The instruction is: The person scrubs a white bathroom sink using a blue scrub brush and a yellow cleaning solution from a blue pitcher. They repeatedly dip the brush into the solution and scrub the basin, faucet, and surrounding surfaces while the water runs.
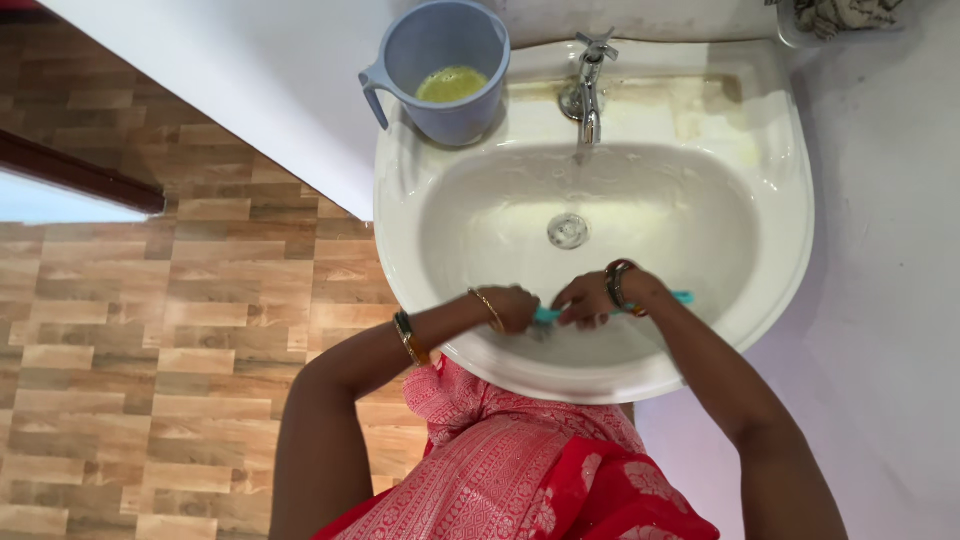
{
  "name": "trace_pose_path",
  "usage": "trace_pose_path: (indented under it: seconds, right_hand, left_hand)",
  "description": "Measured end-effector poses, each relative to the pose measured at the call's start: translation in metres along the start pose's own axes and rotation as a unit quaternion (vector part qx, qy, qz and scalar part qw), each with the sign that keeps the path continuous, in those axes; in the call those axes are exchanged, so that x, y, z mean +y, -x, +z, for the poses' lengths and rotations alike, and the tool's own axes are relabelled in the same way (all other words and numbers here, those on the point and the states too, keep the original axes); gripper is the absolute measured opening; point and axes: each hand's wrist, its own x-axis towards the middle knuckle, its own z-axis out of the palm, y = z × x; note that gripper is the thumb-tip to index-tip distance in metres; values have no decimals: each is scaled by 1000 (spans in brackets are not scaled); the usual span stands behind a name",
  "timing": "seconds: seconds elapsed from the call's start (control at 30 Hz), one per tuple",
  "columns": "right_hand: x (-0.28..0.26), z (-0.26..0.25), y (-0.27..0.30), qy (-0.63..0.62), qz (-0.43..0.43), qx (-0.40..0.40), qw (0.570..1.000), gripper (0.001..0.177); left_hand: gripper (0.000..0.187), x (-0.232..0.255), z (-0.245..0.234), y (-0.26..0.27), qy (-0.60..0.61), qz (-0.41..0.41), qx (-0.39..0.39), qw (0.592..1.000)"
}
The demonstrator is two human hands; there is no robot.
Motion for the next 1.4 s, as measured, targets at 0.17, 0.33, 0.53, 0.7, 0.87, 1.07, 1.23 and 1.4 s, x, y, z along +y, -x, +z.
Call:
trace_pose_path:
  seconds: [0.17, 0.33, 0.53, 0.7, 0.87, 1.07, 1.23, 1.4]
  right_hand:
    - [1, 0, -39, 232, 28, 82, 969, 49]
    - [12, -12, -42, 314, 43, 197, 928, 76]
    - [3, -27, -9, 274, -41, 179, 944, 87]
    - [11, -36, 0, 232, -93, 336, 908, 57]
    - [12, -38, 4, 302, 7, 343, 889, 61]
    - [30, -50, 25, 256, 36, 340, 904, 69]
    - [24, -43, 25, 201, 20, 250, 947, 81]
    - [15, -31, 26, 241, 20, 175, 955, 95]
  left_hand:
    - [22, -4, 30, -27, -35, -111, 158, 981]
    - [19, -51, 2, -84, -198, -147, 318, 915]
    - [36, 27, -6, -57, 27, -14, 53, 998]
    - [20, 13, 2, -53, -36, -47, 202, 978]
    - [13, -15, -2, -93, -62, -177, 320, 929]
    - [14, 2, 13, -62, -64, -83, 281, 954]
    - [15, -68, -8, -21, -150, -191, 398, 885]
    - [11, -76, 9, -52, -77, -66, 384, 918]
